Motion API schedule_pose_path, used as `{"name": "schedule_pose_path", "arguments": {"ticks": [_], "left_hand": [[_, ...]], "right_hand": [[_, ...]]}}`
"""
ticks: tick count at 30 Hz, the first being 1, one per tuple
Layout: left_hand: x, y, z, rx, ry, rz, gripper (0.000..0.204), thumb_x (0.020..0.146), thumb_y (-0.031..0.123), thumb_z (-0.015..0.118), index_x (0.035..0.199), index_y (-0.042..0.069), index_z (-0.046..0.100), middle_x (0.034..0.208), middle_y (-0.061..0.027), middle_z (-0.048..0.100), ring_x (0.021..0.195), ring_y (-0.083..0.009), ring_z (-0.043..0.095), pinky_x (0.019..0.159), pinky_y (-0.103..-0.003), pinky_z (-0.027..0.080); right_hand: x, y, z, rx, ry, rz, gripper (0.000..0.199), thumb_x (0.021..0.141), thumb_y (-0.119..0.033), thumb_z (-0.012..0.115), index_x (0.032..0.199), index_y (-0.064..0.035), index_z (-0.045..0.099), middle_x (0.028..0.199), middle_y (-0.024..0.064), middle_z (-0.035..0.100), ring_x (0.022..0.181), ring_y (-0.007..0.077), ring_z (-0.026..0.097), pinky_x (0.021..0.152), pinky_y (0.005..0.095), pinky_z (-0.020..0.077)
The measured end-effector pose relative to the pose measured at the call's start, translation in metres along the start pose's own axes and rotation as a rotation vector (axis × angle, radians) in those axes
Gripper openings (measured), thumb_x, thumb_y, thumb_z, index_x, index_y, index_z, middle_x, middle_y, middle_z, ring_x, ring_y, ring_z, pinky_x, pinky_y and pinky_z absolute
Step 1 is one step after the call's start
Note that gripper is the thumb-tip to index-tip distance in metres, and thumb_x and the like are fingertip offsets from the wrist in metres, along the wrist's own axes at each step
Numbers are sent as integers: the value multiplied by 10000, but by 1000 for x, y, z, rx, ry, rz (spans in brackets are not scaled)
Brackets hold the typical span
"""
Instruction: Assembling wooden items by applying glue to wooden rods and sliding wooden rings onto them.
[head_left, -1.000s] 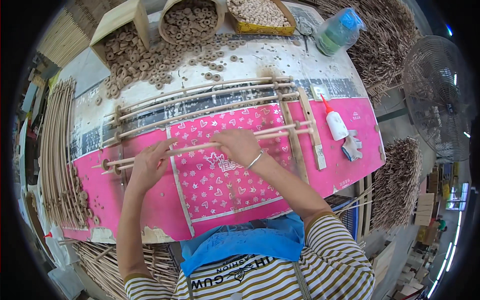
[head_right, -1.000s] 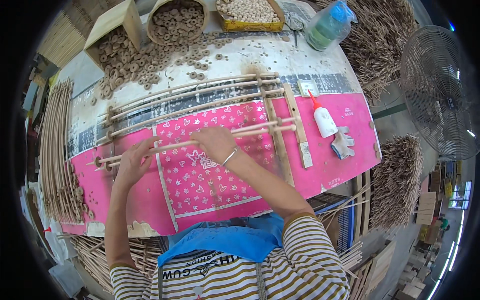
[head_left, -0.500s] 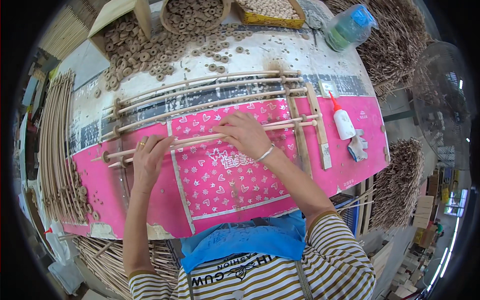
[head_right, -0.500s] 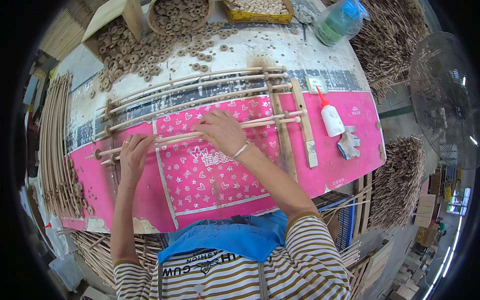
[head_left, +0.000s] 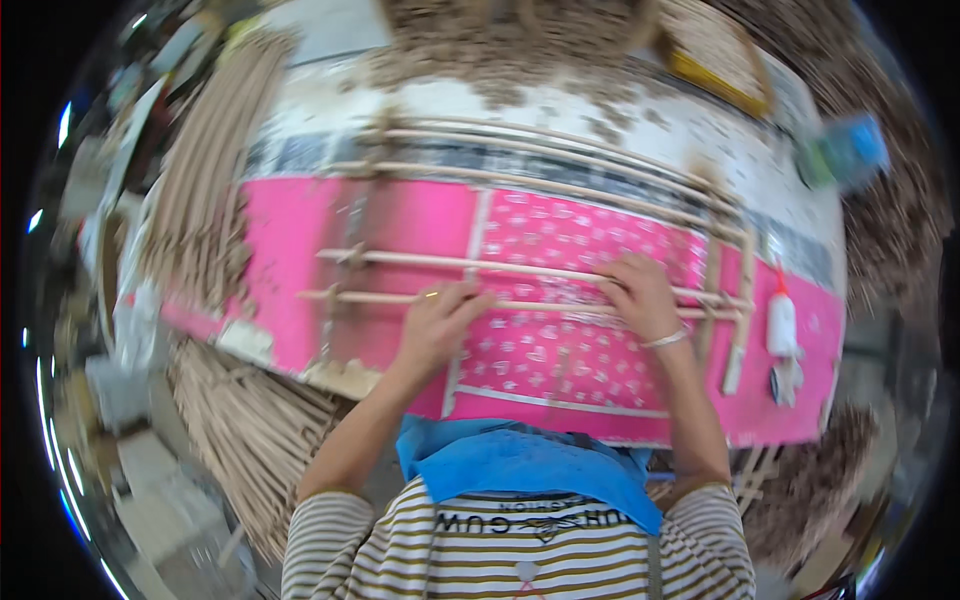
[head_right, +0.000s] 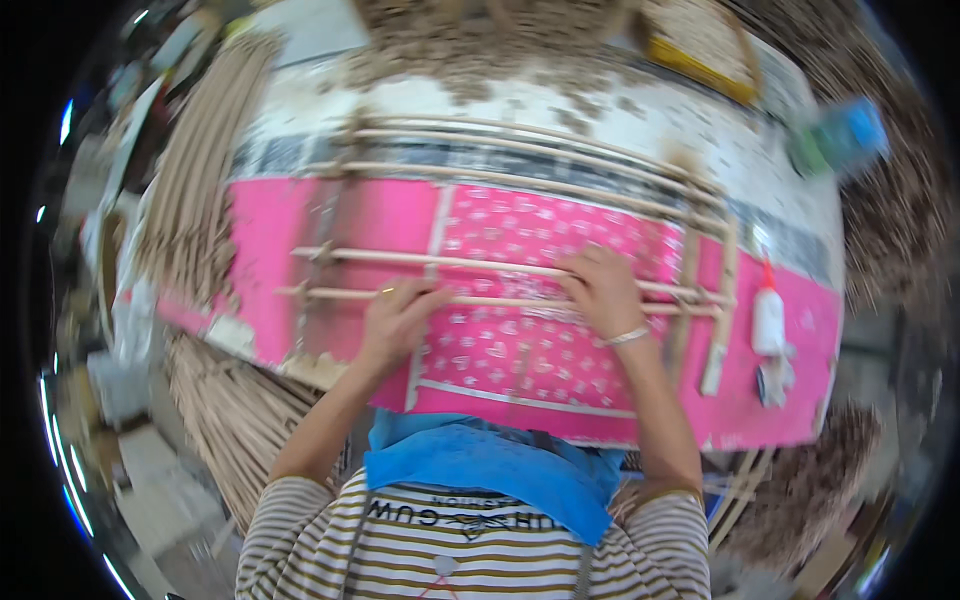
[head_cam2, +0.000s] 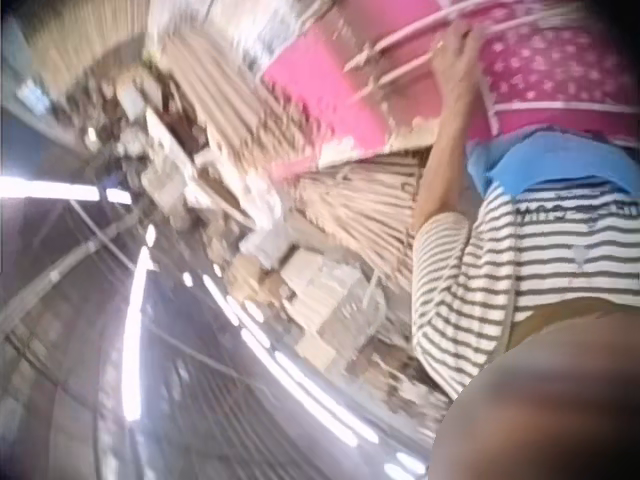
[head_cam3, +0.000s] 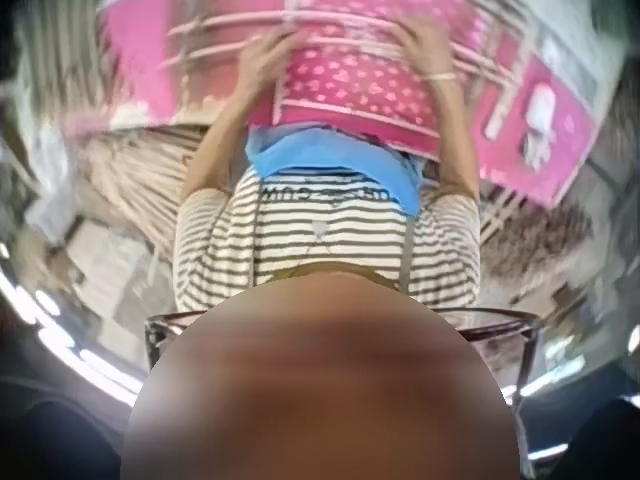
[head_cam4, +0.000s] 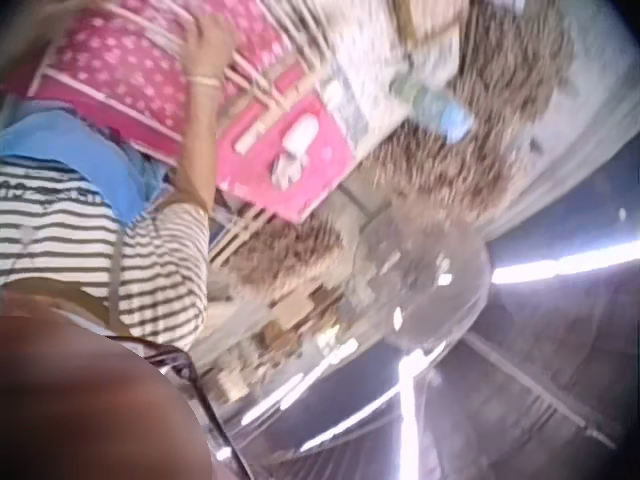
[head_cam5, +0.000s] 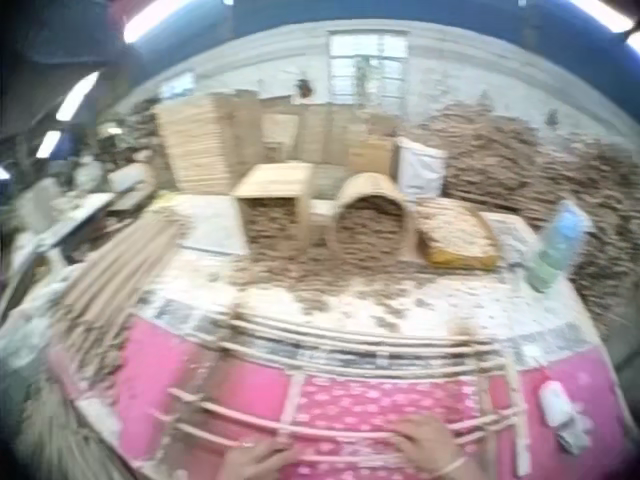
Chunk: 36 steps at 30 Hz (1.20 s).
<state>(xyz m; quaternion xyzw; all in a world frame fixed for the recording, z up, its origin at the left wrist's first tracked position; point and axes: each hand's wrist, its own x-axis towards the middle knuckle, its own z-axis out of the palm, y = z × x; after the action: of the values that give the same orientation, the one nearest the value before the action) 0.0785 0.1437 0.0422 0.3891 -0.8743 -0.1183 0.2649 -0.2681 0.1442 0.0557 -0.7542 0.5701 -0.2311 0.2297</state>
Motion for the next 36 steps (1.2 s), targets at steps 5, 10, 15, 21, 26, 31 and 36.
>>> {"name": "schedule_pose_path", "arguments": {"ticks": [5, 10, 15, 21, 26, 31, 36], "left_hand": [[5, 1, 4, 8, 89, 9, 383, 799, 47, 671, 1164, 139, 742, 1067, -43, 649, 942, -257, 641, 821, -403, 512], [9, -9, 1, 5, 64, 12, 356, 822, 62, 643, 1164, 125, 719, 1069, -59, 623, 989, -260, 618, 876, -400, 497], [12, -15, 6, -11, 45, 11, 362, 840, 72, 624, 1190, 117, 704, 1103, -63, 621, 1045, -263, 602, 923, -401, 486], [21, -17, 14, -50, 30, 32, 405, 815, 57, 643, 1207, 122, 721, 1087, -77, 635, 990, -280, 630, 887, -413, 497], [18, -23, 10, -111, -6, -52, 457, 810, 48, 633, 1250, 122, 733, 1196, -153, 699, 1128, -367, 653, 954, -474, 520], [29, -14, 2, 6, -14, -15, 362, 869, 24, 658, 1212, 100, 745, 1059, -108, 652, 1006, -311, 628, 865, -434, 481], [41, -7, 3, 18, -38, -3, 314, 918, 43, 672, 1221, 94, 738, 1062, -95, 639, 1007, -297, 616, 871, -425, 474]], "right_hand": [[1, -5, 5, 201, 54, 39, 142, 902, -48, 713, 1033, -14, 756, 864, 114, 631, 883, 285, 614, 799, 384, 482], [15, -6, 13, 143, 62, -18, 154, 908, -47, 713, 1051, -5, 749, 865, 99, 620, 861, 258, 605, 781, 364, 471], [17, -11, 12, 139, 61, 9, 156, 898, -44, 721, 1046, -7, 752, 872, 108, 633, 871, 273, 619, 782, 371, 485], [17, -5, 10, 117, 125, -40, 155, 897, -68, 723, 1039, -25, 765, 865, 110, 631, 889, 287, 630, 810, 405, 496], [24, 13, 31, 122, 156, -117, 125, 882, -111, 735, 986, -51, 769, 882, 118, 648, 883, 319, 618, 799, 444, 495], [25, 5, 42, 89, 214, -95, 128, 906, -164, 723, 994, -84, 770, 908, 87, 640, 903, 300, 612, 818, 429, 489], [19, 8, 35, 76, 246, -61, 138, 912, -169, 715, 1003, -83, 774, 926, 86, 643, 918, 299, 616, 833, 425, 492]]}}
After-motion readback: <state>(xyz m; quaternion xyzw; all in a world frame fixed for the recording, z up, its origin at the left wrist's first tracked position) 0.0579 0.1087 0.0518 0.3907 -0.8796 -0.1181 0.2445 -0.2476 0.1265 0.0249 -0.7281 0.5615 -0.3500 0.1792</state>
